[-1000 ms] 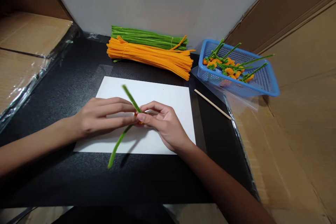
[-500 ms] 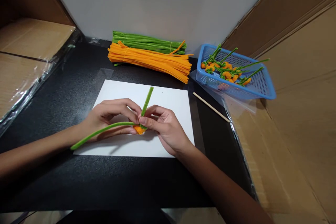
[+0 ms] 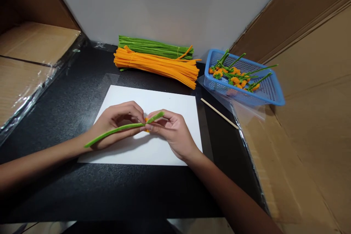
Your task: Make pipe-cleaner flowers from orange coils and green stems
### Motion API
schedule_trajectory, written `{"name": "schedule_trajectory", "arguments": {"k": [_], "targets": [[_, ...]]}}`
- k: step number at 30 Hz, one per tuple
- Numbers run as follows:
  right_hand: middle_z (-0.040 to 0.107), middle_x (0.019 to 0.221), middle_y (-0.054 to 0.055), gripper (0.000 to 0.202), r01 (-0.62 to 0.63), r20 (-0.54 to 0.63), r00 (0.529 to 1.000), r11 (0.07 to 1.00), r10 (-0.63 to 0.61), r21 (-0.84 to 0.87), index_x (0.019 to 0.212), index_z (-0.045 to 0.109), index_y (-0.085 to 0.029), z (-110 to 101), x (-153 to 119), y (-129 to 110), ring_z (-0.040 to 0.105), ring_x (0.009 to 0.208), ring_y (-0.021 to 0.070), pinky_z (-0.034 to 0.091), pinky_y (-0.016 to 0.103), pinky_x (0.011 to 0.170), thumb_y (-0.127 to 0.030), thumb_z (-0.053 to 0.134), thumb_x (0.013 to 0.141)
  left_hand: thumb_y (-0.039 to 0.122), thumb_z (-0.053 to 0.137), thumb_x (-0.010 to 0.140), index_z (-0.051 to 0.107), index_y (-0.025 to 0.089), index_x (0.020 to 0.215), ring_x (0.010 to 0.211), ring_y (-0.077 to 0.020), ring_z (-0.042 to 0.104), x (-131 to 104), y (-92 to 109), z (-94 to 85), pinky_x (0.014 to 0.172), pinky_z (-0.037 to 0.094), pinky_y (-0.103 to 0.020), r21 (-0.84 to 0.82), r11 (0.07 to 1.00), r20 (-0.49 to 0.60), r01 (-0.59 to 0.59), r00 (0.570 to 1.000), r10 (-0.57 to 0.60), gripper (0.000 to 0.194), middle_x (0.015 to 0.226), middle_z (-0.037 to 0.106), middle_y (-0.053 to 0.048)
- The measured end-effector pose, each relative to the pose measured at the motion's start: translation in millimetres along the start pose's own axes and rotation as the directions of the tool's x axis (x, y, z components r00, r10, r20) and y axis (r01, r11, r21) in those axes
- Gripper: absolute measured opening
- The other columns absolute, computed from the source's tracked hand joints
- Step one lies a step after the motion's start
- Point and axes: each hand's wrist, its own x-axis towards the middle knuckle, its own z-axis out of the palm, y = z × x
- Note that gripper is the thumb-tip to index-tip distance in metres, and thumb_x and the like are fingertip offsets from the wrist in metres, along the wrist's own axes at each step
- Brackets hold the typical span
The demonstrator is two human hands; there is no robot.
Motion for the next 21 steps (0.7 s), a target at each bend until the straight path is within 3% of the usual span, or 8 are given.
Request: {"name": "schedule_trajectory", "arguments": {"k": [3,7,12,15,17,19,21], "targets": [[0.066,0.094,0.0,0.013,-0.004,-0.002,1.0,0.999,0.004,0.039,0.084,0.073,-0.021,2,0,2,0.064,0.087,0.0108,0.051,0.023,0.079,-0.022,0.085,0.077,0.025,0.074,0.085,0.069,0.015,0.086,0.079,-0.0132,0.062,-3,1,4.0,0.065,0.052,-0.023,-0.095,0.99,-0.046,0.105,0.993,-0.109,0.011,0.091,0.064,-0.004],[0.066,0.103,0.001,0.013,-0.024,0.004,1.0,0.999,0.023,0.038,0.087,0.069,-0.021,3,-1,3,0.065,0.088,0.0109,0.051,0.025,0.082,-0.025,0.081,0.082,0.023,0.074,0.082,0.067,0.014,0.082,0.073,-0.0126,0.061,-3,1,7.4,0.063,0.051,-0.024,-0.096,0.983,-0.099,0.158,0.981,-0.167,0.011,0.086,0.065,-0.003],[0.067,0.105,0.002,0.016,-0.024,-0.006,1.0,0.999,0.023,-0.028,0.087,0.068,-0.021,3,-1,2,0.065,0.089,0.0114,0.052,0.026,0.086,-0.026,0.082,0.081,0.021,0.075,0.08,0.067,0.014,0.081,0.067,-0.012,0.063,-2,-1,11.9,0.059,0.05,-0.022,-0.058,0.991,-0.157,0.12,0.979,-0.127,0.01,0.082,0.066,-0.003],[0.069,0.095,0.002,0.024,-0.044,-0.03,0.999,0.999,0.043,-0.015,0.092,0.068,-0.021,3,0,1,0.068,0.086,0.0141,0.054,0.031,0.088,-0.028,0.085,0.077,0.024,0.075,0.083,0.07,0.015,0.087,0.07,-0.013,0.064,-2,-3,7.2,0.06,0.052,-0.023,0.066,0.998,-0.166,0.011,0.986,0.0,0.011,0.085,0.068,-0.004],[0.07,0.09,0.001,0.027,-0.064,-0.046,0.997,0.998,0.064,0.005,0.093,0.067,-0.02,3,1,0,0.069,0.083,0.0149,0.057,0.033,0.087,-0.03,0.086,0.076,0.023,0.072,0.087,0.073,0.018,0.1,0.081,-0.0151,0.067,0,-4,-1.7,0.069,0.056,-0.025,0.166,0.973,-0.064,-0.16,0.983,0.172,0.014,0.093,0.07,-0.007],[0.071,0.089,0.001,0.027,-0.067,-0.048,0.997,0.998,0.068,0.02,0.091,0.067,-0.02,2,1,0,0.07,0.08,0.0145,0.058,0.033,0.086,-0.03,0.086,0.076,0.017,0.064,0.093,0.073,0.02,0.111,0.092,-0.0164,0.07,3,-3,-13.2,0.08,0.058,-0.027,0.198,0.92,0.117,-0.339,0.94,0.321,0.02,0.102,0.072,-0.009],[0.071,0.088,0.001,0.027,-0.069,-0.025,0.997,0.997,0.069,0.02,0.092,0.067,-0.019,0,1,0,0.07,0.08,0.0142,0.057,0.032,0.087,-0.03,0.086,0.076,0.015,0.058,0.097,0.073,0.021,0.118,0.098,-0.0168,0.071,7,-3,-23.9,0.086,0.058,-0.026,0.226,0.867,0.257,-0.443,0.886,0.386,0.026,0.109,0.073,-0.011]]}}
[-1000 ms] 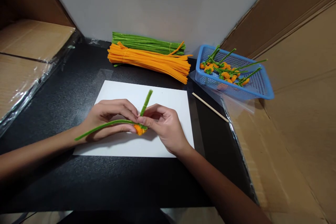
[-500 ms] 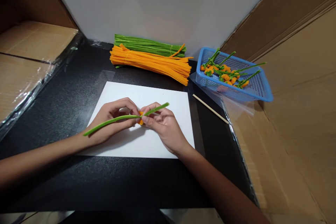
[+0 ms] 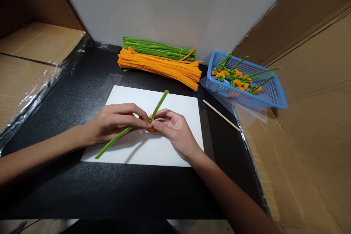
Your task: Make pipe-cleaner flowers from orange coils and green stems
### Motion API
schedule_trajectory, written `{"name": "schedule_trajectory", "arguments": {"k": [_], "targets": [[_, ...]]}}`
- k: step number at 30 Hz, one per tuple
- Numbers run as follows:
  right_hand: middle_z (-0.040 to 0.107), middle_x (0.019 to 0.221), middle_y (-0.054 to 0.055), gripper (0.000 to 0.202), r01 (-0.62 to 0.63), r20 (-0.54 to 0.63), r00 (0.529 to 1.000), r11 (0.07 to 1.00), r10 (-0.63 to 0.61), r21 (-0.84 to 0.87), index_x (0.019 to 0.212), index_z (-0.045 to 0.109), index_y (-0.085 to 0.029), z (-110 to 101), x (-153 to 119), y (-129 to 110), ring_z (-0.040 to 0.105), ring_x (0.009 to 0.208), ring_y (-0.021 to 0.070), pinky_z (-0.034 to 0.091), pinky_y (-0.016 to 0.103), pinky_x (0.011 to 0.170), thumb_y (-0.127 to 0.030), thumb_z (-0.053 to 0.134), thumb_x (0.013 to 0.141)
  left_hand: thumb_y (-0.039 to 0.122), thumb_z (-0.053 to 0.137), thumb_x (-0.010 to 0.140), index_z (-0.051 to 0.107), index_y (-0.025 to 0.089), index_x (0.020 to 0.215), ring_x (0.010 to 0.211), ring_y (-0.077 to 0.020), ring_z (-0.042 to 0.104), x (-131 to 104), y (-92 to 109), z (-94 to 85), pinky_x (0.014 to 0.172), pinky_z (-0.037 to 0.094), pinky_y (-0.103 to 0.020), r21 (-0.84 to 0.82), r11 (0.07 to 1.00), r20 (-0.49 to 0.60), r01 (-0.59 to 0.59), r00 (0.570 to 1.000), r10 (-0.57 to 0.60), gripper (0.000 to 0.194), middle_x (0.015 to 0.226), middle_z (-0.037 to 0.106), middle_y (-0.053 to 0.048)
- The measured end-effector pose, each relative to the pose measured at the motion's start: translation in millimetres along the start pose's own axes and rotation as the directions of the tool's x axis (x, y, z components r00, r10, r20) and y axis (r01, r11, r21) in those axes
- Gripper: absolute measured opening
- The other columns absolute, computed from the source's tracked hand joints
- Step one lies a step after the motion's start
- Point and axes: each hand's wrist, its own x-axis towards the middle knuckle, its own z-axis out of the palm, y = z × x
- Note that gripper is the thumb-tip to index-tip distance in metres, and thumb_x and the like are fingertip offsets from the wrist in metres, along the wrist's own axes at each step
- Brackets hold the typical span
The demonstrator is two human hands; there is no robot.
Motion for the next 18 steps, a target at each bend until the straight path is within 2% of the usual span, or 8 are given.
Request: {"name": "schedule_trajectory", "arguments": {"k": [3,6,12,15,18], "targets": [[0.072,0.089,0.002,0.026,-0.02,0.041,0.999,1.0,0.02,-0.016,0.094,0.068,-0.018,-2,0,1,0.07,0.082,0.0147,0.057,0.033,0.087,-0.031,0.084,0.078,0.013,0.052,0.099,0.07,0.023,0.124,0.1,-0.0161,0.072,1,-2,-10.5,0.088,0.057,-0.024,0.074,0.994,0.08,-0.076,0.994,0.07,0.032,0.112,0.075,-0.01],[0.071,0.088,0.002,0.027,-0.034,0.059,0.998,0.999,0.036,-0.04,0.095,0.068,-0.019,-2,-1,1,0.07,0.08,0.0145,0.056,0.033,0.084,-0.032,0.085,0.078,0.012,0.046,0.101,0.071,0.024,0.12,0.098,-0.0164,0.072,0,1,-15.5,0.087,0.057,-0.025,0.162,0.98,0.139,-0.115,0.986,0.093,0.033,0.11,0.076,-0.008],[0.068,0.081,0.0,0.027,-0.046,0.074,0.996,0.992,0.055,-0.119,0.094,0.068,-0.019,1,-3,2,0.066,0.076,0.0126,0.051,0.026,0.074,-0.032,0.085,0.078,0.017,0.05,0.101,0.074,0.027,0.109,0.091,-0.016,0.069,3,11,-22.8,0.069,0.051,-0.023,0.36,0.92,0.246,-0.157,0.967,0.069,0.026,0.104,0.075,-0.006],[0.069,0.083,0.0,0.026,-0.028,0.076,0.996,0.993,0.037,-0.112,0.094,0.068,-0.019,0,-3,2,0.067,0.076,0.0128,0.052,0.027,0.077,-0.03,0.085,0.078,0.02,0.052,0.101,0.075,0.027,0.109,0.091,-0.0165,0.068,5,13,-26.7,0.07,0.049,-0.024,0.369,0.915,0.29,-0.163,0.955,0.053,0.025,0.105,0.073,-0.007],[0.071,0.087,0.001,0.026,-0.01,0.067,0.998,0.997,0.015,-0.078,0.093,0.066,-0.02,0,-2,2,0.068,0.08,0.014,0.053,0.029,0.08,-0.031,0.084,0.078,0.018,0.052,0.101,0.075,0.028,0.113,0.09,-0.015,0.068,6,12,-30.1,0.074,0.051,-0.023,0.313,0.942,0.322,-0.121,0.947,0.014,0.028,0.108,0.073,-0.008]]}}
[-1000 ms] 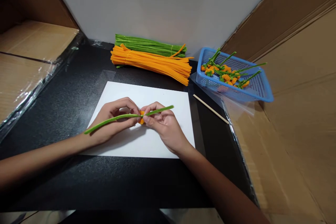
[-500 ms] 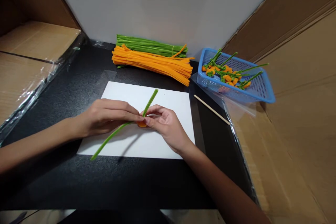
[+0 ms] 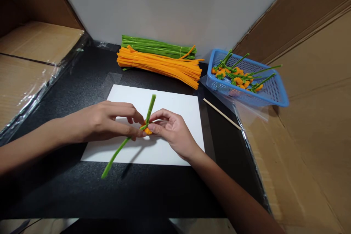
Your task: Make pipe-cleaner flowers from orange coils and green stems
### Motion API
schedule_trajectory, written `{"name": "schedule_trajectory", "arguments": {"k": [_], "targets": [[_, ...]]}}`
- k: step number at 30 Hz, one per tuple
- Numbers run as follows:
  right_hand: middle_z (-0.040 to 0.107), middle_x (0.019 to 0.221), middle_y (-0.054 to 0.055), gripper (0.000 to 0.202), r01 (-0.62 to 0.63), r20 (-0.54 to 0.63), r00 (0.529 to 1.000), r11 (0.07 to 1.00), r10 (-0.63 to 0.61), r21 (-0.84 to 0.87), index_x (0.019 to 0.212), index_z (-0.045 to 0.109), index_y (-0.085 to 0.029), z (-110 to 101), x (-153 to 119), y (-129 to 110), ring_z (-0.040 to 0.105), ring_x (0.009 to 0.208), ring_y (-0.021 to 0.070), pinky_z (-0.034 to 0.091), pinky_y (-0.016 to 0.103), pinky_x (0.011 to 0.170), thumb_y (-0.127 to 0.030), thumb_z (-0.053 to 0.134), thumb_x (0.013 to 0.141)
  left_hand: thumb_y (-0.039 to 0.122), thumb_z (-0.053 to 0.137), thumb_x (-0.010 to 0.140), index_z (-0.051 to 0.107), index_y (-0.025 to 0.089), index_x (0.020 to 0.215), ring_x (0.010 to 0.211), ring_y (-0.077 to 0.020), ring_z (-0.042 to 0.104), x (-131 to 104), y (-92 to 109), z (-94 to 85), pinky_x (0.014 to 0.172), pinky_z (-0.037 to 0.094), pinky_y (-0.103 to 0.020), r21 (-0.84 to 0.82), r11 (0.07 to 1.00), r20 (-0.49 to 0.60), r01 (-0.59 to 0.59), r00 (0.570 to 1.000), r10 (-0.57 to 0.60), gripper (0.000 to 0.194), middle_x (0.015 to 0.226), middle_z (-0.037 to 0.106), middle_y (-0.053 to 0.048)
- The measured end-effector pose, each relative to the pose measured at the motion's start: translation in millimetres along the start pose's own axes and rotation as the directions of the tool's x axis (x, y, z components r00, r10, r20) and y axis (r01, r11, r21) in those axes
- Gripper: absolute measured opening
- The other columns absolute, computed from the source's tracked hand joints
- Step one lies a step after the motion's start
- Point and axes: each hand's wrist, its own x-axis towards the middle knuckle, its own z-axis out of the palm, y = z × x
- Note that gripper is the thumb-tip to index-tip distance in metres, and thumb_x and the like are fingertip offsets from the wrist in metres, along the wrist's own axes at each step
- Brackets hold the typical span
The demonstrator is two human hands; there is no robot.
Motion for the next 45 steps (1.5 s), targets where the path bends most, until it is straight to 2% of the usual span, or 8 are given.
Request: {"name": "schedule_trajectory", "arguments": {"k": [8,14,19,25,28,33,38,45], "targets": [[0.072,0.083,0.001,0.029,-0.054,0.007,0.999,0.998,0.054,-0.012,0.093,0.065,-0.019,-1,0,1,0.068,0.078,0.0132,0.053,0.027,0.075,-0.031,0.085,0.077,0.014,0.044,0.102,0.074,0.026,0.12,0.092,-0.0181,0.072,2,5,-8.3,0.079,0.055,-0.024,-0.023,0.998,0.105,0.067,0.992,-0.064,0.037,0.102,0.075,-0.008],[0.071,0.084,0.001,0.029,-0.064,0.011,0.998,0.997,0.064,-0.041,0.093,0.067,-0.019,-1,1,-1,0.067,0.08,0.0141,0.053,0.029,0.076,-0.033,0.086,0.076,0.014,0.047,0.101,0.074,0.026,0.117,0.092,-0.0192,0.071,3,10,-10.5,0.078,0.057,-0.025,-0.011,1.0,0.055,0.029,0.998,-0.028,0.034,0.096,0.075,-0.007],[0.07,0.088,0.001,0.026,-0.009,-0.015,1.0,0.997,0.008,-0.08,0.087,0.069,-0.019,1,1,0,0.065,0.082,0.0138,0.052,0.028,0.077,-0.031,0.087,0.073,0.016,0.041,0.104,0.075,0.024,0.114,0.092,-0.0183,0.07,2,7,-8.2,0.073,0.054,-0.024,0.061,0.997,0.105,0.036,0.994,-0.043,0.036,0.095,0.076,-0.007],[0.07,0.097,0.003,0.021,0.055,-0.048,0.997,0.995,-0.059,-0.083,0.083,0.069,-0.02,4,1,1,0.065,0.09,0.0154,0.053,0.033,0.086,-0.03,0.086,0.075,0.021,0.053,0.1,0.075,0.02,0.1,0.083,-0.0171,0.068,4,7,2.1,0.07,0.049,-0.025,0.053,0.994,-0.02,0.094,0.995,-0.093,0.022,0.088,0.075,-0.005],[0.07,0.095,0.002,0.021,0.106,-0.062,0.992,0.99,-0.112,-0.095,0.082,0.07,-0.021,3,1,1,0.064,0.09,0.0154,0.053,0.033,0.088,-0.029,0.087,0.073,0.02,0.061,0.095,0.075,0.018,0.095,0.082,-0.0164,0.068,7,8,7.5,0.073,0.051,-0.025,-0.118,0.973,-0.114,0.2,0.97,-0.213,0.014,0.09,0.074,-0.006],[0.069,0.097,0.004,0.023,0.134,-0.08,0.986,0.985,-0.143,-0.113,0.081,0.071,-0.021,1,2,2,0.066,0.092,0.0166,0.055,0.034,0.091,-0.03,0.089,0.071,0.019,0.074,0.086,0.078,0.019,0.084,0.073,-0.0136,0.069,11,11,14.3,0.067,0.053,-0.022,-0.388,0.842,-0.165,0.374,0.871,-0.462,0.004,0.086,0.075,-0.003],[0.068,0.1,0.002,0.037,0.084,-0.1,0.991,0.995,-0.09,-0.062,0.083,0.072,-0.023,3,2,3,0.068,0.087,0.0163,0.059,0.03,0.077,-0.024,0.097,0.056,0.021,0.077,0.083,0.079,0.019,0.08,0.066,-0.0127,0.067,13,17,19.0,0.057,0.05,-0.02,-0.374,0.813,-0.195,0.447,0.819,-0.54,0.004,0.08,0.075,-0.003],[0.07,0.096,0.0,0.025,0.177,-0.089,0.978,0.977,-0.189,-0.12,0.09,0.074,-0.024,2,1,7,0.069,0.091,0.0139,0.056,0.026,0.086,-0.021,0.089,0.071,0.022,0.074,0.086,0.077,0.018,0.082,0.067,-0.0115,0.065,11,22,25.0,0.061,0.051,-0.021,-0.314,0.828,-0.241,0.464,0.805,-0.543,0.006,0.084,0.074,-0.002]]}}
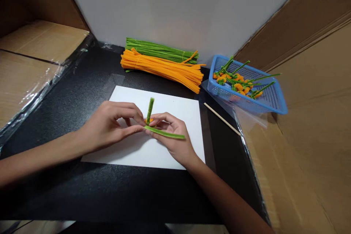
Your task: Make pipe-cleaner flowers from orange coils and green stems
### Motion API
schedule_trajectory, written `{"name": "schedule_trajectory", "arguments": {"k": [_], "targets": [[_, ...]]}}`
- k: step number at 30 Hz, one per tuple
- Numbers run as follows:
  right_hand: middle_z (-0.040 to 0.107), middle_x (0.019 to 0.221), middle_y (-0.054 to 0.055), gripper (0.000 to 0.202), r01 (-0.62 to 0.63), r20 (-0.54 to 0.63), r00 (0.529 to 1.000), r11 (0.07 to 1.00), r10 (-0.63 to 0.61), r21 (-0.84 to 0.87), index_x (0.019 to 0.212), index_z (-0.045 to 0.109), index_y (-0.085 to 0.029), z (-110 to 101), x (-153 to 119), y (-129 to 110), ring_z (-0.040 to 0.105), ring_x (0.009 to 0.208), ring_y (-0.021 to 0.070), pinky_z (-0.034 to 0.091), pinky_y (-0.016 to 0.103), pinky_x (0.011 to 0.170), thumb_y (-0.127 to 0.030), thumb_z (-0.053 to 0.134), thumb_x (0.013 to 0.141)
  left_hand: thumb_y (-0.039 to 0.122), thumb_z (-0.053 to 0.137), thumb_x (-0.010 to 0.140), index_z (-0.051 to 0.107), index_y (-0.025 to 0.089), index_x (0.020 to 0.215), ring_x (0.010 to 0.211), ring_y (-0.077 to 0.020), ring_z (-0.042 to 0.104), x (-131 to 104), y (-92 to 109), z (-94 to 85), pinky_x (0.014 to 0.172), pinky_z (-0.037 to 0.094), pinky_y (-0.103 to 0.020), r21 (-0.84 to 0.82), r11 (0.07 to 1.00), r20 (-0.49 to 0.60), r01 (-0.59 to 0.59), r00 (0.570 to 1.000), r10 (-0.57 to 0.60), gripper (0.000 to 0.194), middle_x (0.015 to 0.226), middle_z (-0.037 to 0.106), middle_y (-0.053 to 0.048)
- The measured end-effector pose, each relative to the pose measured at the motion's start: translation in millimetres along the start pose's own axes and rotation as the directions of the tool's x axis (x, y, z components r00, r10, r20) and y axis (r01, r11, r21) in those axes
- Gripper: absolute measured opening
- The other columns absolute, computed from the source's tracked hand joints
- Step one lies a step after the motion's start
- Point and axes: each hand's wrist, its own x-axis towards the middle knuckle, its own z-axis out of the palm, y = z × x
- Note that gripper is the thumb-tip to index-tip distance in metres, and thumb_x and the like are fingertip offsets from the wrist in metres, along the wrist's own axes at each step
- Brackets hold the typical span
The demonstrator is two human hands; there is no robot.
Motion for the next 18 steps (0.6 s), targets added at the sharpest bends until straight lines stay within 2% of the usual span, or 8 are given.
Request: {"name": "schedule_trajectory", "arguments": {"k": [2,5,9,13,18], "targets": [[0.07,0.096,-0.001,0.027,-0.006,0.003,1.0,1.0,0.006,0.02,0.095,0.074,-0.026,0.3,-0.1,1.1,0.069,0.093,0.0134,0.056,0.024,0.084,-0.021,0.088,0.073,0.02,0.071,0.088,0.075,0.017,0.083,0.07,-0.0132,0.065,-3.4,0.3,2.2,0.064,0.05,-0.023,0.099,0.993,-0.038,-0.059,0.997,0.063,0.007,0.084,0.073,-0.002],[0.071,0.094,-0.001,0.019,-0.01,0.001,1.0,0.999,0.01,0.05,0.096,0.073,-0.025,1.7,-0.5,1.5,0.069,0.089,0.0123,0.056,0.023,0.081,-0.024,0.083,0.08,0.019,0.066,0.092,0.073,0.017,0.087,0.077,-0.0154,0.066,-7.4,0.1,5.0,0.069,0.05,-0.025,0.192,0.97,-0.066,-0.149,0.984,0.164,0.009,0.086,0.072,-0.003],[0.073,0.099,0.001,0.009,0.007,0.007,1.0,0.997,-0.007,0.078,0.093,0.072,-0.023,2.1,-1.2,0.6,0.07,0.087,0.0124,0.056,0.024,0.08,-0.027,0.076,0.086,0.023,0.064,0.095,0.072,0.016,0.095,0.083,-0.0161,0.067,-6.6,-1.6,5.6,0.075,0.053,-0.026,0.141,0.958,-0.032,-0.25,0.966,0.257,0.011,0.091,0.072,-0.005],[0.074,0.104,0.003,0.008,0.035,-0.026,0.999,0.998,-0.033,0.053,0.091,0.069,-0.022,1.1,-1.7,0.5,0.071,0.094,0.0151,0.057,0.029,0.089,-0.026,0.074,0.087,0.02,0.062,0.096,0.071,0.015,0.099,0.085,-0.0151,0.067,-4.6,-4.9,6.5,0.076,0.053,-0.025,0.09,0.962,-0.055,-0.257,0.963,0.263,0.011,0.092,0.073,-0.006],[0.075,0.105,0.004,0.007,0.095,-0.044,0.995,0.996,-0.094,-0.001,0.091,0.068,-0.021,2.5,-2.3,0.0,0.072,0.098,0.0173,0.058,0.032,0.091,-0.025,0.073,0.088,0.024,0.067,0.093,0.071,0.015,0.096,0.079,-0.015,0.067,-6.8,-8.0,9.8,0.073,0.054,-0.026,0.156,0.959,-0.137,-0.237,0.956,0.258,0.01,0.089,0.074,-0.005]]}}
